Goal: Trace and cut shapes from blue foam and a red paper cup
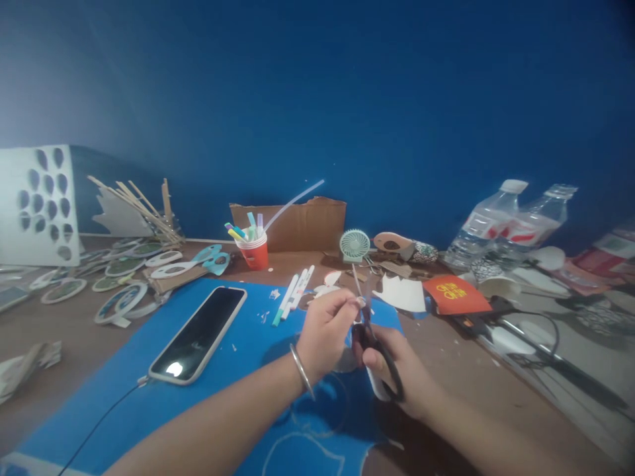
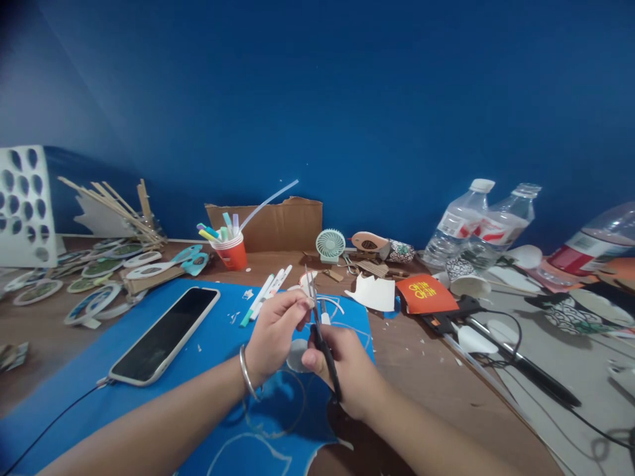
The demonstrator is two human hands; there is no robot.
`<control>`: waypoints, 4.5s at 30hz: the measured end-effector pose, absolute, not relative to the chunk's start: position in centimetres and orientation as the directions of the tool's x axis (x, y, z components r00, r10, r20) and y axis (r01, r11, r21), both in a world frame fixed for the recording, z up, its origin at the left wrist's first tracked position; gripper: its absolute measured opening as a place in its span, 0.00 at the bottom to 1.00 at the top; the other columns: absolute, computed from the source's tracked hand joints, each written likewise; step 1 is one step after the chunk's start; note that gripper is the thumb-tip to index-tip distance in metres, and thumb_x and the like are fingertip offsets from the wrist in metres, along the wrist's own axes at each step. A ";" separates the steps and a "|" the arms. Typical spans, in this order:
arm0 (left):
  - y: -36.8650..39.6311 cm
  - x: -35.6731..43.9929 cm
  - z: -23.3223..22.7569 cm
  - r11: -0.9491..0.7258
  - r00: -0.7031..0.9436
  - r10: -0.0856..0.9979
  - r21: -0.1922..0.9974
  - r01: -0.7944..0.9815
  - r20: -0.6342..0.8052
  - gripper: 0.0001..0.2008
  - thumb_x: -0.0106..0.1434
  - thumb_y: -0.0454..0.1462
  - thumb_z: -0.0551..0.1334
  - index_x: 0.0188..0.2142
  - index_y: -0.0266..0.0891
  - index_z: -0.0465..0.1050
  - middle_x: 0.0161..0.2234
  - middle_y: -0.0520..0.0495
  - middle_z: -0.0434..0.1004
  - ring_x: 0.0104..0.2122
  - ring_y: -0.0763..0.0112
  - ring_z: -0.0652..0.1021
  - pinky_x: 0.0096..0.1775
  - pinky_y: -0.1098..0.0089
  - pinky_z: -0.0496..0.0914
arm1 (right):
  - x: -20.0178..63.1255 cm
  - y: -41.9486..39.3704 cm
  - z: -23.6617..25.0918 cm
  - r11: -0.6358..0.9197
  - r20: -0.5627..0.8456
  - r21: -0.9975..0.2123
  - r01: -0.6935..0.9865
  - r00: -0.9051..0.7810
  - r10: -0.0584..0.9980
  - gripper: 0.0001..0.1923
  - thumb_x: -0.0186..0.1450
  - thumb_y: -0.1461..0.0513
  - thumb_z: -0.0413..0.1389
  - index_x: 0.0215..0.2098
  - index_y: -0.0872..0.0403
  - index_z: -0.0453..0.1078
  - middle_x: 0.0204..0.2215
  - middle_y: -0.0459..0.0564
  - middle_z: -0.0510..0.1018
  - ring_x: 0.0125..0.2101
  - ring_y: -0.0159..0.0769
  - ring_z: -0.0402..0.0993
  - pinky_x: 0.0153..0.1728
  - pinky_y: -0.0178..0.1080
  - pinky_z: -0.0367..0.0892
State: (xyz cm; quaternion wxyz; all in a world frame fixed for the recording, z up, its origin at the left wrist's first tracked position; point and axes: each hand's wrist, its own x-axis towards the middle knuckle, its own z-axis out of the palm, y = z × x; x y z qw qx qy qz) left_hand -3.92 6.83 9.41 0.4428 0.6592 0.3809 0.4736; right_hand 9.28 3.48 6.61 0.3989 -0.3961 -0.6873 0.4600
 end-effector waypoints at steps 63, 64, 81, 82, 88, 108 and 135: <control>8.6 -5.0 10.0 -0.185 0.520 0.845 0.981 0.067 0.124 0.12 0.51 0.32 0.51 0.13 0.37 0.55 0.14 0.56 0.53 0.18 0.79 0.57 0.24 0.72 0.53 | 10.5 4.6 6.7 0.210 0.062 -0.922 0.326 -0.410 0.910 0.31 0.52 0.36 0.45 0.24 0.55 0.57 0.21 0.42 0.55 0.23 0.29 0.50 0.23 0.33 0.48; 8.6 -5.0 10.0 -0.185 0.523 0.843 0.980 0.066 0.124 0.12 0.51 0.32 0.51 0.13 0.38 0.55 0.14 0.56 0.53 0.18 0.78 0.57 0.24 0.72 0.53 | 10.5 4.6 6.8 0.212 0.062 -0.920 0.330 -0.411 0.910 0.31 0.52 0.36 0.45 0.24 0.55 0.57 0.21 0.42 0.55 0.23 0.29 0.50 0.23 0.33 0.49; 9.1 -5.5 10.6 -0.150 0.580 0.809 0.987 0.053 0.091 0.11 0.50 0.35 0.53 0.13 0.37 0.58 0.13 0.56 0.55 0.17 0.79 0.57 0.22 0.72 0.52 | 10.7 4.5 7.1 0.217 0.040 -0.884 0.414 -0.394 0.918 0.33 0.50 0.34 0.42 0.22 0.56 0.58 0.19 0.42 0.56 0.23 0.30 0.51 0.25 0.35 0.53; 9.2 -5.5 10.6 -0.147 0.583 0.808 0.988 0.055 0.088 0.11 0.50 0.35 0.53 0.13 0.37 0.59 0.13 0.56 0.55 0.17 0.79 0.57 0.22 0.72 0.52 | 10.7 4.5 7.2 0.220 0.041 -0.880 0.420 -0.394 0.918 0.34 0.50 0.33 0.42 0.22 0.56 0.59 0.19 0.42 0.56 0.22 0.30 0.51 0.25 0.35 0.53; 9.4 -5.8 10.5 -0.149 0.603 0.794 0.987 0.062 0.082 0.11 0.50 0.35 0.53 0.14 0.37 0.58 0.14 0.56 0.55 0.17 0.79 0.57 0.22 0.72 0.52 | 10.7 4.4 7.4 0.216 0.034 -0.868 0.447 -0.379 0.925 0.34 0.50 0.33 0.42 0.20 0.55 0.58 0.18 0.42 0.55 0.22 0.29 0.49 0.22 0.34 0.51; 7.7 -4.1 8.9 -0.224 0.361 0.913 0.973 0.058 0.189 0.16 0.55 0.36 0.51 0.12 0.38 0.57 0.13 0.55 0.55 0.18 0.78 0.58 0.23 0.72 0.53 | 10.3 4.6 6.0 0.203 0.076 -0.907 0.369 -0.332 0.940 0.32 0.52 0.37 0.46 0.25 0.57 0.64 0.20 0.44 0.60 0.24 0.31 0.54 0.24 0.34 0.56; 9.0 -4.9 9.5 -0.188 0.531 0.827 0.981 -0.048 0.184 0.16 0.52 0.38 0.52 0.11 0.38 0.52 0.12 0.56 0.51 0.16 0.80 0.56 0.20 0.73 0.50 | 10.8 4.5 7.3 0.225 0.076 -0.892 0.391 -0.362 0.929 0.33 0.51 0.35 0.45 0.20 0.57 0.63 0.18 0.46 0.63 0.24 0.33 0.59 0.24 0.34 0.57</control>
